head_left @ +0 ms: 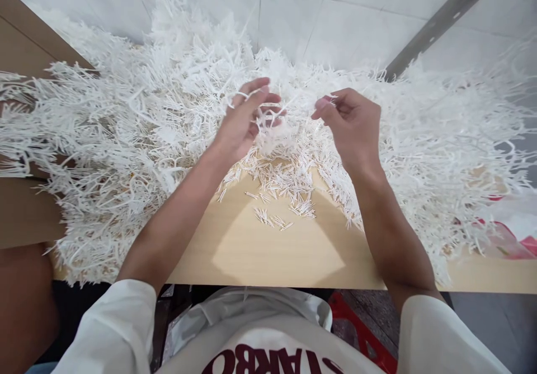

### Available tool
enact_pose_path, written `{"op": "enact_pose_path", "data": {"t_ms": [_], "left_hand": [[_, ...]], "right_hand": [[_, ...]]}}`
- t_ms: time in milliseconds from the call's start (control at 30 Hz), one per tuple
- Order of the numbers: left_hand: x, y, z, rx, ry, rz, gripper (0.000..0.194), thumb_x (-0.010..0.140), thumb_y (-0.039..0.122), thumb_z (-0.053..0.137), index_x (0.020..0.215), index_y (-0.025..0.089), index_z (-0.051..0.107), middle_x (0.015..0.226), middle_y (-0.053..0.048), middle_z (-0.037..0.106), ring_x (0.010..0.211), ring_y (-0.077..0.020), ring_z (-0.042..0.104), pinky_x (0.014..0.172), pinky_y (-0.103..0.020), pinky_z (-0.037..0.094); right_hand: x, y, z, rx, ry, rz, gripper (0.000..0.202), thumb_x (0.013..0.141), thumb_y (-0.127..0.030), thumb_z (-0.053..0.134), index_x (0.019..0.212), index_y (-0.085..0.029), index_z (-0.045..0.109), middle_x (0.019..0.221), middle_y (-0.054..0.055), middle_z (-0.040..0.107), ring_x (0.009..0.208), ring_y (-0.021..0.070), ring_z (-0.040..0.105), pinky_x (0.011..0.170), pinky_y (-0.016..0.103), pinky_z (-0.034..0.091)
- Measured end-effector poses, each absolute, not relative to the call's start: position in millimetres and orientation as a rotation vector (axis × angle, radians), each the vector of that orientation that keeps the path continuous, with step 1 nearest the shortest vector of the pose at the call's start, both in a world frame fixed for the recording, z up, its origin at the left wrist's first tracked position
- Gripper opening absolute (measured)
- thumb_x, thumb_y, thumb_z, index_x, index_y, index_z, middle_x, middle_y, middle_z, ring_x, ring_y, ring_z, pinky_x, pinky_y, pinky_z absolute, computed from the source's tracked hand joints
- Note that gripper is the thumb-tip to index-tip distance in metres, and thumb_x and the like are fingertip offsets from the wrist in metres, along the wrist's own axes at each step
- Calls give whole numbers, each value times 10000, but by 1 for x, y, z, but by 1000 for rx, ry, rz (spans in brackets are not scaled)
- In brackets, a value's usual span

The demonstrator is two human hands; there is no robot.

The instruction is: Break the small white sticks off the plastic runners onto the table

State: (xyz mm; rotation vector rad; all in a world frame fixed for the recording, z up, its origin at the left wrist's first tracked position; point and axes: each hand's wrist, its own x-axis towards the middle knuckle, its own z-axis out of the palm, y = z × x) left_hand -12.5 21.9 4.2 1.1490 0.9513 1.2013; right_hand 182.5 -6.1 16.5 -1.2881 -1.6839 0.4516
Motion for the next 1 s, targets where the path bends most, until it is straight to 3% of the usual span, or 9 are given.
{"op": "enact_pose_path", "data": {"t_ms": [67, 267, 467, 633, 733, 800, 900, 1000], "left_hand": [[-26, 32, 4, 1066, 973, 1243, 182, 829, 348, 628, 960, 242, 559, 919, -12, 689, 955, -152, 684, 781, -272, 565], [-50, 43, 8, 890, 986, 1204, 182, 728, 218, 718, 835, 196, 572, 899, -27, 669, 939, -130, 663, 836, -256, 548], [-73, 42, 20, 1007, 1016, 1177, 281, 710, 411, 755, 870, 238, 604, 942, -36, 665, 994, -176, 639, 797, -294, 534], [-66, 25, 38, 1369, 1057, 1645, 231, 794, 386, 699, 975, 274, 611, 993, 44, 624, 898, -110, 591, 735, -266, 472], [-38, 2, 52, 1631, 943, 1410, 303, 909, 496, 499, 928, 220, 620, 972, 6, 657, 921, -126, 617, 782, -266, 485], [-21, -10, 55, 1688, 931, 1110, 292, 823, 503, 619, 897, 221, 618, 947, 7, 661, 953, -145, 630, 777, -252, 503], [-7, -15, 47, 1639, 861, 923, 360, 644, 424, 801, 866, 209, 617, 875, 8, 655, 846, -141, 660, 661, -220, 507], [-8, -10, 36, 1579, 865, 940, 343, 643, 400, 808, 831, 190, 613, 790, 1, 646, 705, -111, 649, 573, -209, 498]], "right_hand": [[189, -3, 16, -1256, -1654, 443, 404, 842, -645, 482, 962, -281, 610, 850, 26, 655, 808, 181, 637, 656, 336, 474], [193, -2, 24, -1288, -1585, 286, 491, 876, -690, 326, 991, -294, 591, 855, 46, 627, 824, 195, 620, 644, 346, 448], [203, -5, 44, -1078, -1270, 312, 262, 899, -473, 511, 804, -233, 551, 873, 75, 583, 772, 158, 566, 634, 297, 433], [198, -18, 54, -1129, -1658, 684, 233, 883, -451, 557, 810, -243, 632, 835, 30, 634, 721, 123, 593, 655, 283, 483], [180, -28, 50, -1164, -1951, 761, 275, 828, -494, 619, 828, -232, 702, 810, 17, 682, 685, 122, 601, 630, 292, 500], [169, -32, 45, -1178, -1995, 663, 296, 811, -531, 619, 858, -255, 713, 878, 12, 692, 775, 137, 622, 670, 300, 513], [162, -32, 40, -1204, -1927, 525, 313, 796, -569, 610, 880, -285, 710, 914, 10, 678, 864, 155, 629, 716, 313, 524], [165, -28, 36, -1193, -1813, 568, 365, 779, -597, 611, 916, -268, 686, 868, 16, 674, 805, 152, 638, 703, 323, 537]]}}
